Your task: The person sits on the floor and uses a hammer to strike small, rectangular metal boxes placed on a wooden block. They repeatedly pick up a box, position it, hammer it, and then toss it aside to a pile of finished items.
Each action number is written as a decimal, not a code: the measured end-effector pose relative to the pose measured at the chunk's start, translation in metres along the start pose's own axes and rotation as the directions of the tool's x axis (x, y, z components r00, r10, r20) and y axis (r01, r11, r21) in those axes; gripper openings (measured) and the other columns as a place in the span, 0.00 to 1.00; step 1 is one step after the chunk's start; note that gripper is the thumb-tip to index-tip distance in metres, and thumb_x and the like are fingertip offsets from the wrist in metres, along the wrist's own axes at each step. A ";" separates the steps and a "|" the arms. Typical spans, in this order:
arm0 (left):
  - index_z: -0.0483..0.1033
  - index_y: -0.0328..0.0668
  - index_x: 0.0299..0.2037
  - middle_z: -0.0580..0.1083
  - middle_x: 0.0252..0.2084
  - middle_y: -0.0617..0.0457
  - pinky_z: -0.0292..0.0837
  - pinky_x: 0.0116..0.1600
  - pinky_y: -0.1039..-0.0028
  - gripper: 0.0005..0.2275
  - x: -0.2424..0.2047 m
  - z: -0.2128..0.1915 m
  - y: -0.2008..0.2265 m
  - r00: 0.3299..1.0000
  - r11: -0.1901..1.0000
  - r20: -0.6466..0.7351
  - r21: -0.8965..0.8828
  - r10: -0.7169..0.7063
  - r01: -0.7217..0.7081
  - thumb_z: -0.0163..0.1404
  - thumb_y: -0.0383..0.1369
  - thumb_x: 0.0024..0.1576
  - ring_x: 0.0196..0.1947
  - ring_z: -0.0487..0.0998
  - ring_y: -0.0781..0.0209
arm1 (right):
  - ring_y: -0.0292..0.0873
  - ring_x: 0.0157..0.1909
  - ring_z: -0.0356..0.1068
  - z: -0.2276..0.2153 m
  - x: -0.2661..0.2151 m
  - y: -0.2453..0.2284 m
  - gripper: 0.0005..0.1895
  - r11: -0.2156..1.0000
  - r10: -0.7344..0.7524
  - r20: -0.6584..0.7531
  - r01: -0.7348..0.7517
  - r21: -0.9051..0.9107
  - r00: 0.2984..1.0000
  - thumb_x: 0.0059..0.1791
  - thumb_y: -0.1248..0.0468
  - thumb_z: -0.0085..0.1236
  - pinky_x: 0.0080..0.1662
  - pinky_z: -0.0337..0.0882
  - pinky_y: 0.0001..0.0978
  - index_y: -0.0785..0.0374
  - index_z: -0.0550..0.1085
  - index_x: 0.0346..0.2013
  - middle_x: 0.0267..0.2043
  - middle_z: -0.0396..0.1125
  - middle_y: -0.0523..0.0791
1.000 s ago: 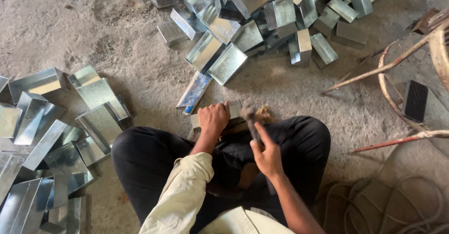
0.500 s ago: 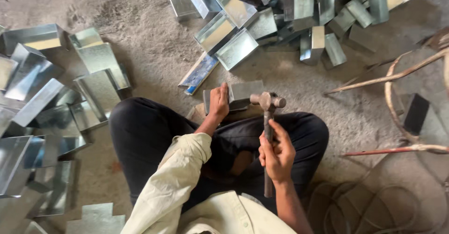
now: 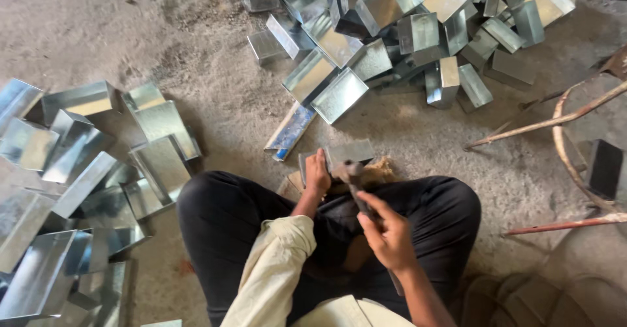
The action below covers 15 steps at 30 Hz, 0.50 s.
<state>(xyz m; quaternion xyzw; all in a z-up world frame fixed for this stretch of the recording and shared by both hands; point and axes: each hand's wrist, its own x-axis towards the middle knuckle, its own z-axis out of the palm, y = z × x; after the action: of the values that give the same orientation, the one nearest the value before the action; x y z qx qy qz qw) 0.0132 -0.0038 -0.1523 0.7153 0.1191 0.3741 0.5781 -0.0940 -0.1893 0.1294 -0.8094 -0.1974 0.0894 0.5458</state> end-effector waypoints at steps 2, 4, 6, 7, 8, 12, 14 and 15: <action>0.73 0.14 0.46 0.71 0.33 0.30 0.62 0.39 0.54 0.25 -0.009 0.004 -0.001 0.899 0.864 -0.025 0.288 0.437 -0.412 0.29 0.36 0.77 0.34 0.69 0.36 | 0.29 0.20 0.61 -0.003 -0.008 0.003 0.27 0.965 0.195 0.020 -0.196 0.175 0.981 0.52 0.71 0.56 0.22 0.61 0.21 0.61 0.69 0.66 0.29 0.69 0.45; 0.68 0.25 0.32 0.68 0.27 0.35 0.58 0.38 0.53 0.22 -0.012 0.003 0.002 1.000 0.993 0.012 0.113 0.021 -0.022 0.35 0.38 0.73 0.29 0.67 0.39 | 0.29 0.21 0.62 -0.009 -0.005 0.007 0.28 0.941 0.187 0.031 -0.188 0.281 0.982 0.52 0.70 0.53 0.21 0.63 0.22 0.60 0.63 0.68 0.38 0.72 0.45; 0.68 0.32 0.25 0.68 0.24 0.39 0.59 0.38 0.54 0.22 0.003 -0.004 0.018 0.973 0.975 0.080 0.062 -0.218 0.213 0.38 0.39 0.70 0.27 0.68 0.41 | 0.30 0.19 0.62 -0.017 -0.006 0.007 0.29 0.931 0.237 -0.001 -0.227 0.287 0.971 0.51 0.71 0.54 0.19 0.61 0.23 0.60 0.62 0.68 0.37 0.71 0.47; 0.69 0.34 0.26 0.70 0.24 0.41 0.63 0.38 0.55 0.21 0.008 -0.014 0.039 0.962 0.965 0.100 0.092 -0.255 0.247 0.39 0.39 0.70 0.27 0.71 0.43 | 0.30 0.18 0.61 -0.021 -0.005 0.008 0.30 0.926 0.258 -0.021 -0.241 0.292 0.966 0.51 0.71 0.54 0.18 0.60 0.23 0.61 0.62 0.68 0.37 0.71 0.47; 0.71 0.36 0.26 0.72 0.23 0.43 0.66 0.39 0.57 0.20 0.013 -0.022 0.062 0.948 0.950 0.110 0.128 -0.298 0.284 0.39 0.39 0.69 0.27 0.74 0.45 | 0.30 0.18 0.61 -0.024 -0.003 0.011 0.31 0.912 0.274 -0.037 -0.247 0.327 0.961 0.50 0.71 0.54 0.17 0.60 0.24 0.60 0.60 0.68 0.36 0.70 0.47; 0.70 0.39 0.32 0.73 0.29 0.44 0.67 0.37 0.52 0.12 0.037 -0.033 0.126 0.964 0.767 0.231 0.593 0.130 -0.246 0.50 0.39 0.62 0.30 0.75 0.41 | 0.31 0.17 0.60 -0.015 0.008 0.042 0.34 0.846 0.343 -0.065 -0.278 0.455 0.937 0.50 0.71 0.53 0.16 0.59 0.24 0.55 0.57 0.70 0.31 0.65 0.45; 0.71 0.40 0.37 0.74 0.32 0.44 0.68 0.35 0.52 0.09 0.036 -0.030 0.136 0.949 0.750 0.312 0.619 0.039 -0.234 0.50 0.38 0.61 0.32 0.76 0.42 | 0.32 0.16 0.59 -0.002 0.014 0.077 0.35 0.787 0.426 -0.055 -0.340 0.515 0.903 0.50 0.70 0.54 0.16 0.58 0.25 0.53 0.58 0.71 0.29 0.63 0.44; 0.71 0.41 0.39 0.74 0.33 0.44 0.69 0.36 0.52 0.08 0.034 -0.029 0.140 0.950 0.782 0.311 0.598 -0.023 -0.177 0.50 0.38 0.61 0.33 0.76 0.41 | 0.32 0.16 0.58 0.008 0.022 0.099 0.35 0.741 0.482 -0.037 -0.385 0.550 0.875 0.49 0.71 0.54 0.16 0.57 0.26 0.53 0.59 0.71 0.29 0.63 0.43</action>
<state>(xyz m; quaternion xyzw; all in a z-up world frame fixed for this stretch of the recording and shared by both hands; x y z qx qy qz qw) -0.0189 -0.0045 -0.0089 0.9178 0.1161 0.2241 0.3066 -0.0549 -0.2052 0.0371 -0.6566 0.0786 0.1928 0.7250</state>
